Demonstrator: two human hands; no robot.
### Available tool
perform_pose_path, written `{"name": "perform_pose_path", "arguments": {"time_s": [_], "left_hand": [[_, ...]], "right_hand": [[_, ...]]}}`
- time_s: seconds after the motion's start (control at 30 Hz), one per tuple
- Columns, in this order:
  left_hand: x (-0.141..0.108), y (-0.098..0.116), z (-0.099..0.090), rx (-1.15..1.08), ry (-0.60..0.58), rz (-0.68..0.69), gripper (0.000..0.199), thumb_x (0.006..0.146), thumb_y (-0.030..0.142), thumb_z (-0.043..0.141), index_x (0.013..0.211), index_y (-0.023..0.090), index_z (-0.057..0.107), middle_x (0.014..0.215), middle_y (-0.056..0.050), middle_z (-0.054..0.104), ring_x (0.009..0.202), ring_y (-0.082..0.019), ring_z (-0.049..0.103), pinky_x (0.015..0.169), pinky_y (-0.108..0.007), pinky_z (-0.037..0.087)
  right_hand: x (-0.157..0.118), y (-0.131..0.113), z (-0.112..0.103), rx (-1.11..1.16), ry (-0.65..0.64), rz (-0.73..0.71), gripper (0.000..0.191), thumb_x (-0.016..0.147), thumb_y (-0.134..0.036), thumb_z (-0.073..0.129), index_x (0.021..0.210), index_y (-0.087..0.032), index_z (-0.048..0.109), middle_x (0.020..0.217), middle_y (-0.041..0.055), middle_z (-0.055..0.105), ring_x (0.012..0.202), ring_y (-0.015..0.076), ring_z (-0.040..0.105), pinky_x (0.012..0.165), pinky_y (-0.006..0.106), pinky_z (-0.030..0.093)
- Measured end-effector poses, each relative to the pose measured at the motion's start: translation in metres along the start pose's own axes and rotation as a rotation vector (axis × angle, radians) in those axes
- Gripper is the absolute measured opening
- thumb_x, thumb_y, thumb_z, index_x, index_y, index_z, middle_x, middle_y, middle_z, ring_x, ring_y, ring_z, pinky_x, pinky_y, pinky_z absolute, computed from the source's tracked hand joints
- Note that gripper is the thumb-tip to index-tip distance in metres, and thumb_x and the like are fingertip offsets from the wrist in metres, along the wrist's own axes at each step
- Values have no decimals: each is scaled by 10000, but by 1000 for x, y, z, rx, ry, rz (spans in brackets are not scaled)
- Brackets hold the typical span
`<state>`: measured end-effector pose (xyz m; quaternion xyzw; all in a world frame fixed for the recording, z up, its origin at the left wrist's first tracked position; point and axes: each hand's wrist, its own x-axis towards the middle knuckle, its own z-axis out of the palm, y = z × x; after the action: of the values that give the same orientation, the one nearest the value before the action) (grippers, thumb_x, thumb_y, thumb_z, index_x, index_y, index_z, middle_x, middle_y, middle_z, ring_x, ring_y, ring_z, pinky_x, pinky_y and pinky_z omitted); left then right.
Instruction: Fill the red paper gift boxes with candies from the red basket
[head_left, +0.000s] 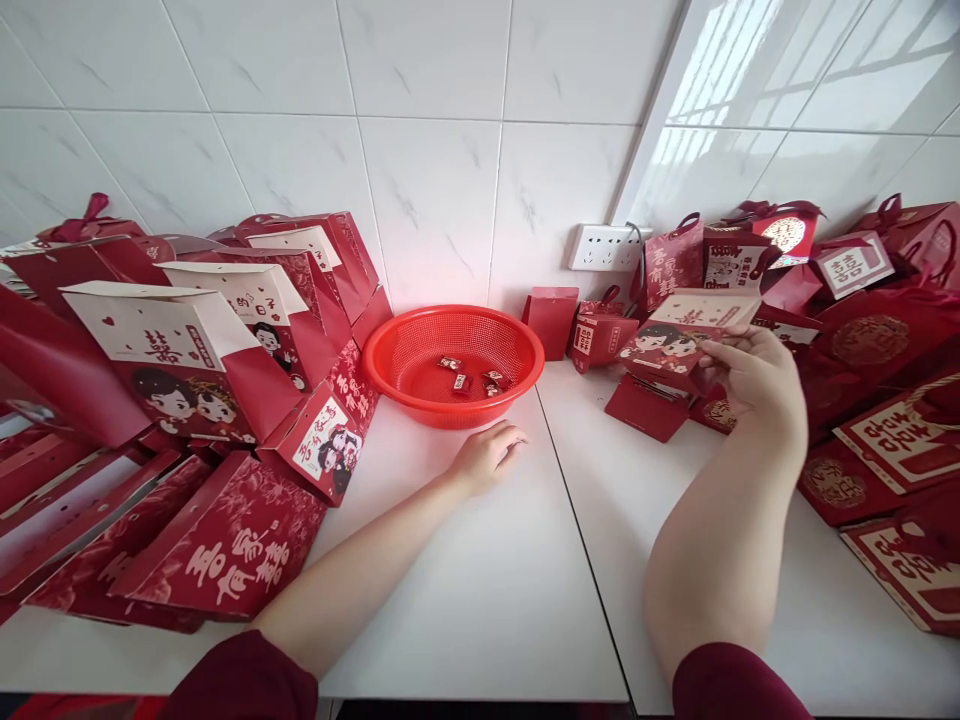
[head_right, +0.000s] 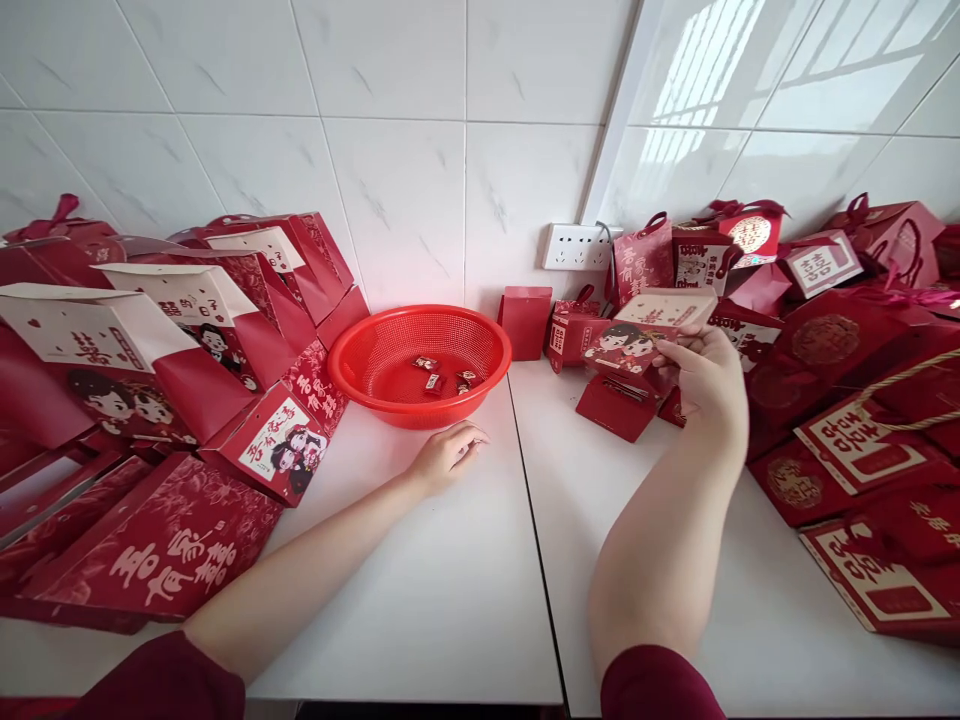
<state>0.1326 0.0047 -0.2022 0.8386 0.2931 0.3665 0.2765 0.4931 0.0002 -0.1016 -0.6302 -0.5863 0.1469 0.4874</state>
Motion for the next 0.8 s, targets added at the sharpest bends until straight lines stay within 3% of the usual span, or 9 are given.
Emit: {"name": "perform_pose_path", "arguments": {"time_s": [0.07, 0.17, 0.27, 0.37, 0.47, 0.53, 0.6, 0.7, 0.8], "left_hand": [[7, 16, -16, -1, 50, 72, 140, 883, 251, 515, 916, 232, 649, 958, -63, 676, 900, -192, 632, 823, -316, 499], [26, 44, -51, 6, 248, 128, 175, 922, 367, 494, 895, 221, 589, 927, -80, 635, 875, -203, 601, 802, -338, 484], [53, 73, -90, -118, 522, 137, 266, 985, 424, 383, 999, 218, 551, 1007, -75, 604, 916, -185, 582, 790, -319, 474], [71, 92, -118, -400, 317, 154, 333, 970, 475, 405, 983, 213, 610, 967, -60, 635, 912, -191, 609, 742, -302, 493], [68, 103, -133, -550, 29, 105, 396, 947, 539, 431, 1082, 221, 623, 1008, -79, 657, 888, -208, 642, 739, -326, 519], [57, 109, -139, -529, -193, 12, 445, 919, 572, 478, 1189, 236, 591, 1038, -94, 665, 859, -217, 663, 695, -326, 536], [45, 113, -146, -352, -372, -59, 450, 869, 521, 599, 1239, 265, 584, 1076, -90, 679, 862, -222, 683, 661, -304, 544], [32, 116, -159, 3, -427, -69, 400, 792, 364, 723, 1181, 306, 652, 1130, -47, 698, 950, -227, 696, 682, -266, 547], [27, 113, -167, 171, -390, -96, 500, 772, 276, 725, 1256, 320, 608, 1050, -25, 726, 855, -205, 714, 606, -236, 515]], "right_hand": [[-16, -27, -9, 122, 28, -45, 218, 861, -442, 542, 970, -305, 413, 844, 7, 472, 618, 166, 493, 555, 320, 428], [-37, -63, -12, 502, -140, -118, 239, 788, -263, 695, 918, -287, 496, 829, -17, 455, 513, 101, 408, 433, 262, 326], [-46, -90, 0, 666, -374, -227, 238, 793, -205, 714, 906, -280, 518, 795, -44, 485, 422, 61, 408, 357, 221, 292], [-43, -110, 25, 699, -619, -319, 394, 829, -209, 710, 1156, -315, 518, 832, -52, 543, 430, 54, 479, 361, 190, 382], [-36, -124, 52, 642, -902, -325, 714, 854, -212, 700, 1452, -328, 329, 846, -40, 557, 539, 86, 570, 446, 197, 487], [-34, -131, 66, 571, -1046, -317, 756, 874, -216, 679, 1502, -321, 271, 849, -34, 555, 618, 105, 607, 507, 207, 519], [-34, -135, 75, 444, -1129, -349, 706, 892, -215, 654, 1499, -304, 303, 856, -24, 558, 658, 109, 613, 543, 206, 526], [-36, -139, 81, 213, -1173, -435, 591, 915, -193, 602, 1462, -275, 395, 898, 4, 570, 675, 101, 577, 564, 200, 514], [-37, -141, 81, 111, -1145, -490, 559, 929, -147, 535, 1457, -282, 415, 933, 17, 562, 694, 99, 540, 581, 201, 494]]}}
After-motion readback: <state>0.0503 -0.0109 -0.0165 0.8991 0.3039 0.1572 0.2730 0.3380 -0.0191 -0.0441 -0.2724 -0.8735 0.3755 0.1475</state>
